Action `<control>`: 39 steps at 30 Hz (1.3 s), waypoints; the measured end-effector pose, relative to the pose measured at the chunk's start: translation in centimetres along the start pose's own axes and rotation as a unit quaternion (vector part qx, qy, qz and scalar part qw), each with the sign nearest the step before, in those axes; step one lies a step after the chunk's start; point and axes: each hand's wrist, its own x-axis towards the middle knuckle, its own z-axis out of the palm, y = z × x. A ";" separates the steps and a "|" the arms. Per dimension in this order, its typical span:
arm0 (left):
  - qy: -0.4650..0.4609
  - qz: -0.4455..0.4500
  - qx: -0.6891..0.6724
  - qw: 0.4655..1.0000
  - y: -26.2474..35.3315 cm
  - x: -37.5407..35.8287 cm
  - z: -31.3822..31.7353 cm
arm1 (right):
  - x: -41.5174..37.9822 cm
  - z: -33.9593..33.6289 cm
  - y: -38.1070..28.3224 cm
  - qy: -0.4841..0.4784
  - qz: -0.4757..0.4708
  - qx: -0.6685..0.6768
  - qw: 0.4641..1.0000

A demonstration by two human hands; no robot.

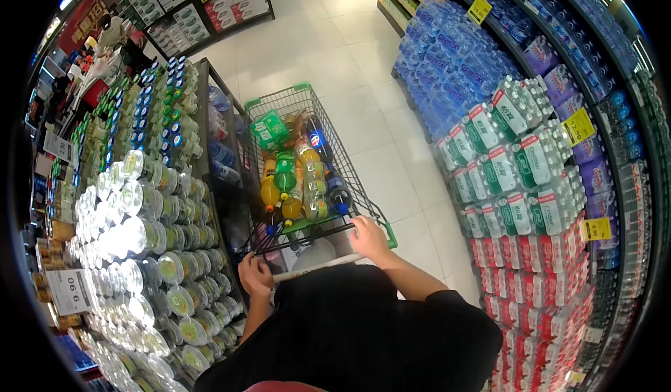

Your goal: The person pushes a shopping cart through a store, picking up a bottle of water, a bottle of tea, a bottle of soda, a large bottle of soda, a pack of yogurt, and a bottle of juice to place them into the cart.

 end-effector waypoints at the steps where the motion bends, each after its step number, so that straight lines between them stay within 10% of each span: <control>1: -0.001 0.004 -0.003 1.000 -0.3 1.2 0.0 | 1.1 0.0 -0.2 -0.006 0.026 0.010 1.000; 17: 0.036 0.063 -0.004 0.997 -1.7 26.0 8.7 | 20.7 4.8 1.1 0.004 0.095 -0.078 0.992; 21: 0.075 -0.038 0.031 0.996 -0.1 31.2 10.9 | 26.4 5.9 0.9 -0.032 0.120 -0.060 0.990; 39: -0.126 0.012 0.023 0.992 7.9 48.8 20.6 | 47.6 14.3 -5.8 -0.070 0.150 -0.005 0.986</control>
